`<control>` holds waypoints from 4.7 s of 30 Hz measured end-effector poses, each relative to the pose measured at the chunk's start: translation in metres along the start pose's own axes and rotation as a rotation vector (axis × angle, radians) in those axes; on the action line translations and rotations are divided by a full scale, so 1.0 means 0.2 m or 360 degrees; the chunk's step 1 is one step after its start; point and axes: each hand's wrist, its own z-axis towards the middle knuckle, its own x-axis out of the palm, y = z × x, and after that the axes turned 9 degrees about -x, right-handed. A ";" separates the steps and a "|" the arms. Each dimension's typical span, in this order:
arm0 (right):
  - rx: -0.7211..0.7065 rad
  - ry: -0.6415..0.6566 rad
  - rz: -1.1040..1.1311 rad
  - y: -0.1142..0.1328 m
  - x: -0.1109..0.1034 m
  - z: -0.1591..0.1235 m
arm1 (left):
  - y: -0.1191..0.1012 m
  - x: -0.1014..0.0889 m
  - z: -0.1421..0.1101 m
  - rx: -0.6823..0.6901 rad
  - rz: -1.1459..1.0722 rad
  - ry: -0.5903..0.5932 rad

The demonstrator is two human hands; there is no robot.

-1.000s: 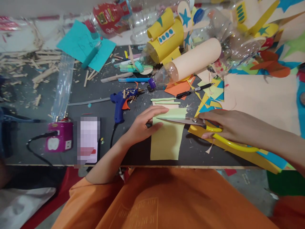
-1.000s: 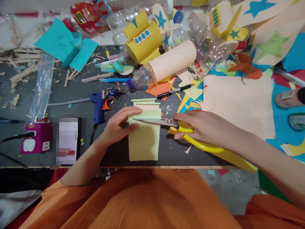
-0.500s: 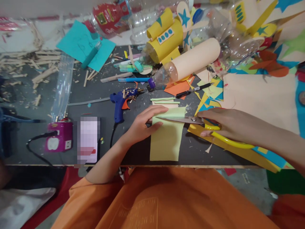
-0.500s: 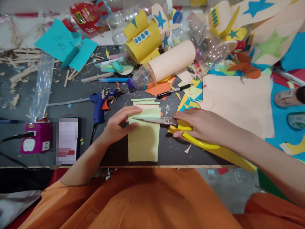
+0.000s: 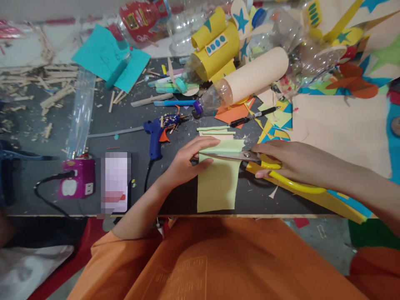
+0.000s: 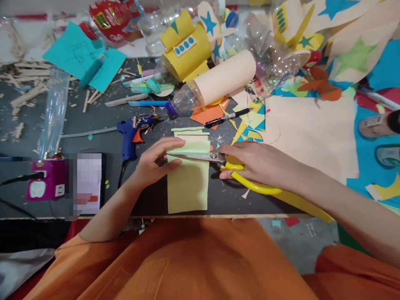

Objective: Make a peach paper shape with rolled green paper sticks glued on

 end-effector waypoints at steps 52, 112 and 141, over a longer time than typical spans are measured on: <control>-0.0195 -0.0738 -0.0746 0.15 0.22 -0.12 | 0.05 0.01 0.05 -0.0363 -0.0194 -0.0795; -0.0062 -0.1430 0.1440 0.12 0.34 0.33 | -0.07 0.15 0.14 -0.0924 -0.0619 -0.0241; -0.0002 -0.1357 0.1650 0.12 0.33 0.34 | -0.07 0.16 0.15 -0.1193 -0.1063 -0.0088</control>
